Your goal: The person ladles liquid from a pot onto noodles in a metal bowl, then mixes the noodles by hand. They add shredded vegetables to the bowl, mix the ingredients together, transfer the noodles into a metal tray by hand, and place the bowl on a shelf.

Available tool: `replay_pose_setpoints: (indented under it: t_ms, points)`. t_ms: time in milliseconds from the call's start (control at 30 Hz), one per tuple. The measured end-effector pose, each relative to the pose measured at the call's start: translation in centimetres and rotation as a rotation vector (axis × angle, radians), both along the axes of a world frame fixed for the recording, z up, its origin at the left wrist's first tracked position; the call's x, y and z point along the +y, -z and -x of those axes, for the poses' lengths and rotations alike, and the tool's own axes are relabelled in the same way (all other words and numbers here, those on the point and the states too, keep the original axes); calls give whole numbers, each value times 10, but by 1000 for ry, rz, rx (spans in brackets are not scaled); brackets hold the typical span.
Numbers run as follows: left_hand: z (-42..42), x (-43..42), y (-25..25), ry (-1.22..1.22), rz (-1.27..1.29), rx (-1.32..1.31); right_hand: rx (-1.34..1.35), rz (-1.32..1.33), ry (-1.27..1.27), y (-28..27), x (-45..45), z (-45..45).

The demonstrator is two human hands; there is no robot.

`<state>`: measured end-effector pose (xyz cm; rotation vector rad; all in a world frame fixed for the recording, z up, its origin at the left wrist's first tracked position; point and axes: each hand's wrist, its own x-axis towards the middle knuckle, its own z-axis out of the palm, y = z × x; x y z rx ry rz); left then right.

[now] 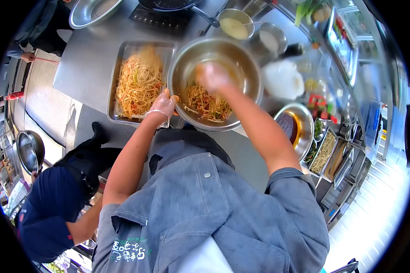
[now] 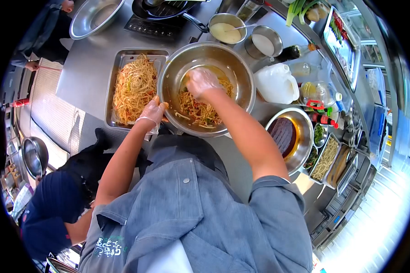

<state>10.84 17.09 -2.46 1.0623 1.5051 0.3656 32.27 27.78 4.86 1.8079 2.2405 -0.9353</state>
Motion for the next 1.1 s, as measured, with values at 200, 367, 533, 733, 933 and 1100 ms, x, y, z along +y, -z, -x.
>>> replay_pose_setpoints:
  t_ms: [200,367,533,733,933,1100]
  points:
    - [6,2,-6,-4,134,-112,134,-93,-445,36,-86,31]
    - [-1,-2,-1,31,-14,-1,-110,-99,-920,2,-86,-82]
    - [-11,1,-36,103,-88,199,-63,-210,-388,14,-91,-86]
    - [-26,1,-55,-49,25,56,140,183,163,35,-59,-104]
    - [-18,3,-54,-135,111,6,-553,76,-360,41,-53,-94]
    - [-18,5,-34,-294,232,-182,55,43,311,41,-78,-90]
